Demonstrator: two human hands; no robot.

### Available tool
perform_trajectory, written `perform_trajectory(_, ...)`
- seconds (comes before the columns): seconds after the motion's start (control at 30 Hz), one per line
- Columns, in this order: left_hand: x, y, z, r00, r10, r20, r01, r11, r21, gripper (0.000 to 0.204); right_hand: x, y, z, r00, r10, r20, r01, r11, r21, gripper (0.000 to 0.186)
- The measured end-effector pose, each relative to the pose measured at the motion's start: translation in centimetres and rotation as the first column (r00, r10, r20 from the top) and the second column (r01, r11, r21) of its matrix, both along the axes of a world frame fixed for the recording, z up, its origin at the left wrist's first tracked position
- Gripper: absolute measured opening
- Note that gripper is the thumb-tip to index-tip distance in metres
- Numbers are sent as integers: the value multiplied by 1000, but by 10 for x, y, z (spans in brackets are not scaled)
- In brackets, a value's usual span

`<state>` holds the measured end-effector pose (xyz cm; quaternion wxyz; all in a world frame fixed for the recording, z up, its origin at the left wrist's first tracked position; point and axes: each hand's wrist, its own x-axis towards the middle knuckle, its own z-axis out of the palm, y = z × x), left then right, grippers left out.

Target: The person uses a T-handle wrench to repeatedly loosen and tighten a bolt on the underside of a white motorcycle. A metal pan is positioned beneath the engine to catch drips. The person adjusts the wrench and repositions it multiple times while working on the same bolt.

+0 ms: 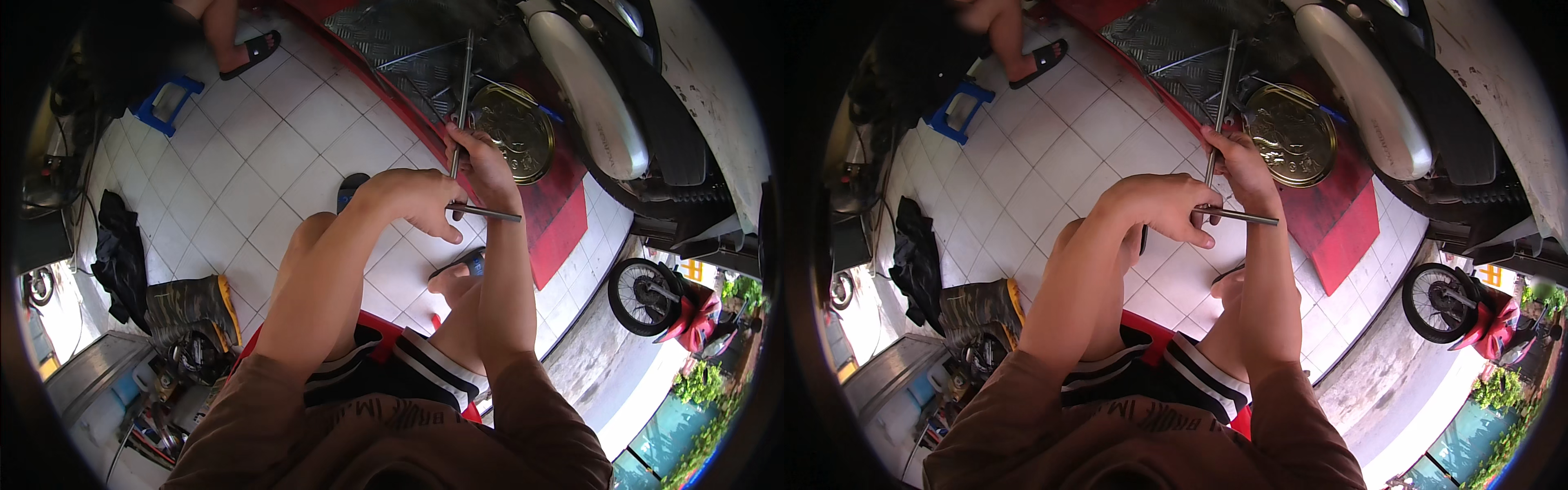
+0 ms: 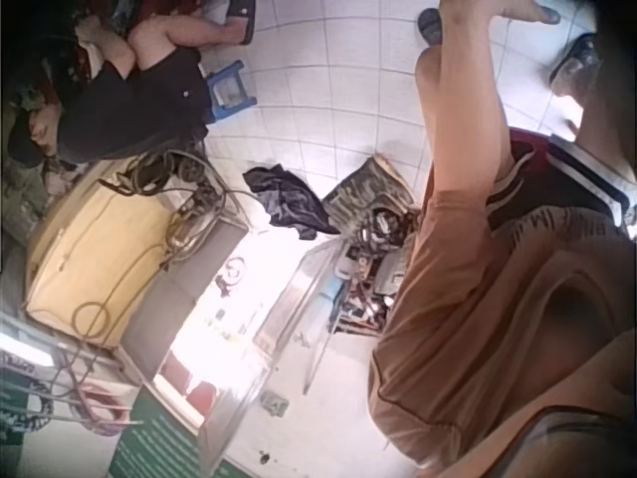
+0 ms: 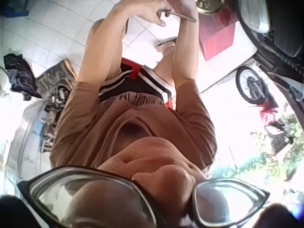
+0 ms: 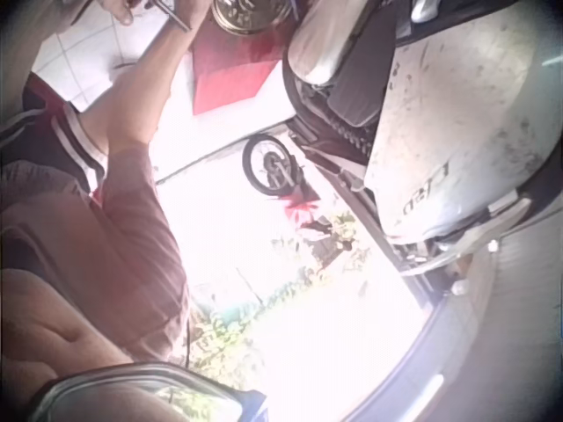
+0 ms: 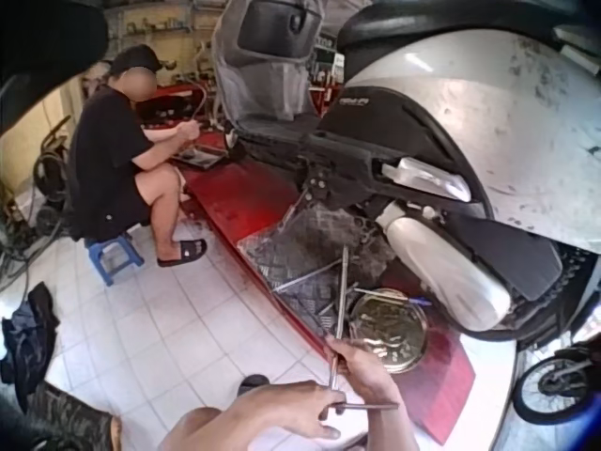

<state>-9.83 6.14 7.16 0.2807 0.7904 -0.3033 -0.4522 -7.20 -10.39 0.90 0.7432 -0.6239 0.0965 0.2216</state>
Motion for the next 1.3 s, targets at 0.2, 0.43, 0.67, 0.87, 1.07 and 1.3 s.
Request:
perform_trajectory(0.2,0,-37,3,967,-208,-149,176,963,-203,44,-29,-43,-15,979,121,-164,-142,982,-123,27)
perform_trajectory(0.43,-11,-123,-24,987,-84,-138,8,880,-475,31,-90,-136,2,999,45,1,-39,891,-452,32)
perform_trajectory(0.67,8,-250,-136,746,588,312,-473,798,-373,12,-160,-220,8,955,-260,-143,159,855,-494,18)
perform_trajectory(0.87,68,-310,-178,741,228,631,-179,974,-142,35,-175,-253,-12,955,-260,-140,84,694,-715,28)
perform_trajectory(1.07,75,-319,-211,787,200,584,-50,964,-262,25,-165,-270,-10,924,-378,-62,191,594,-782,44)
perform_trajectory(1.3,80,-305,-223,697,165,698,176,904,-389,28,-172,-267,8,939,-314,-143,107,659,-744,47)
